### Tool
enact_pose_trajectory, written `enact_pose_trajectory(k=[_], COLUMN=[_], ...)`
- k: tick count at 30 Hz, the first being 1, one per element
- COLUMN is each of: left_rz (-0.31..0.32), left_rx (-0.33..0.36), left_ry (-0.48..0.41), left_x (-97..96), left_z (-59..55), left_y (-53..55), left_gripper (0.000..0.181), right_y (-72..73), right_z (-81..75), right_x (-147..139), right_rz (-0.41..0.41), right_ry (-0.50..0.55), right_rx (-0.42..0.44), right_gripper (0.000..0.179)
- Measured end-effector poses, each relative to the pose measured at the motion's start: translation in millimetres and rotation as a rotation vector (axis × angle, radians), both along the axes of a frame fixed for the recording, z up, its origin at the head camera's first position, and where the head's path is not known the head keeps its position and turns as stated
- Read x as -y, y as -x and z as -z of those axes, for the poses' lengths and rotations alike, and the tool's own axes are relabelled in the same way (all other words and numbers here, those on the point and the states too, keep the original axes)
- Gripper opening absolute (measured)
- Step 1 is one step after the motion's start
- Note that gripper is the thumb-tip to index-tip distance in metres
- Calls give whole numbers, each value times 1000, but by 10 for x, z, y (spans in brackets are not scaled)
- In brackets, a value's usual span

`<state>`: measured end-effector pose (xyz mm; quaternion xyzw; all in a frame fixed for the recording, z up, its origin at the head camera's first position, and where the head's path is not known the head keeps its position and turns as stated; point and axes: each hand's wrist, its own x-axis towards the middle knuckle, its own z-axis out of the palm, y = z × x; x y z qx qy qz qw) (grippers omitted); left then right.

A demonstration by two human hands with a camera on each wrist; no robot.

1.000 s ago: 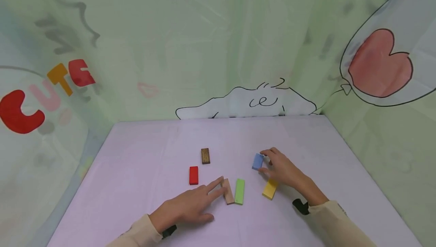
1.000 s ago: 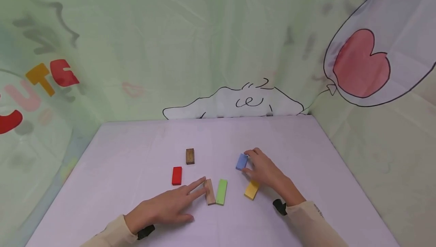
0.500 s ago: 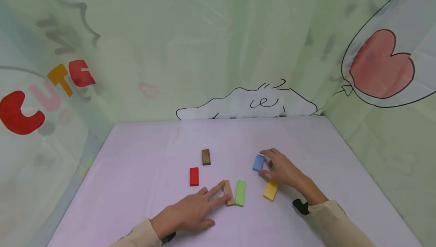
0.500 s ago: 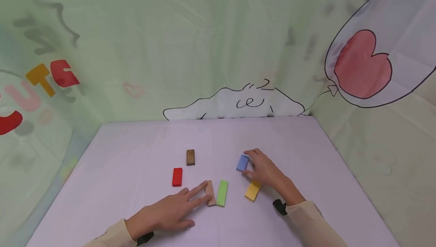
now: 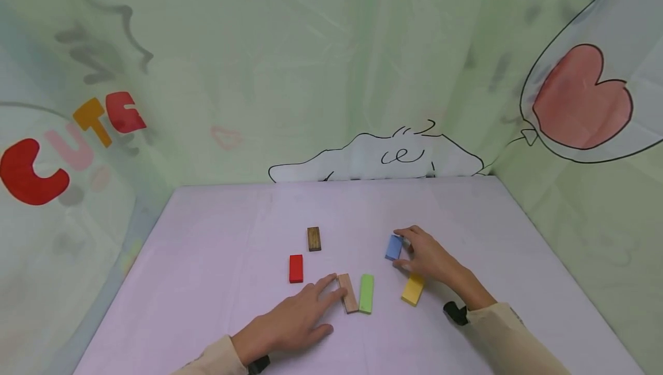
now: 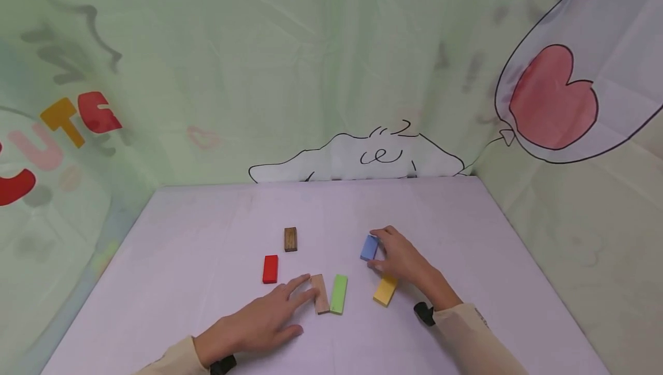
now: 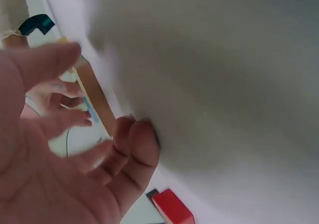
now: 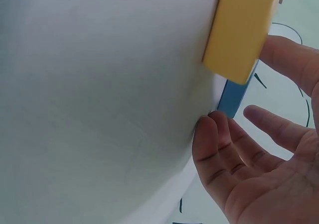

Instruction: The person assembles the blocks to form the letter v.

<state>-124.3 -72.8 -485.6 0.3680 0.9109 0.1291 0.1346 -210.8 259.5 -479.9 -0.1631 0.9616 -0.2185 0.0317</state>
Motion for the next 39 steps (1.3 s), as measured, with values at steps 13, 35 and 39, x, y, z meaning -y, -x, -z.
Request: enact_pose_trajectory(k=[13,35,39], left_rz=[-320,-409,-410], left_rx=[156,112,104], left_ry=[-226,-286,-281], left_x=[-212,-319,-329], left_z=[170,106,118], left_y=[115,36,28], left_gripper=[72,74,73], right_y=[0,51,50], right_z=[1,-70,-72], right_x=[4,-5,-14], right_rz=[20,-16,-20], right_ry=[-9,-31,-27], right_rx=[23,75,71], right_gripper=[73,68,65])
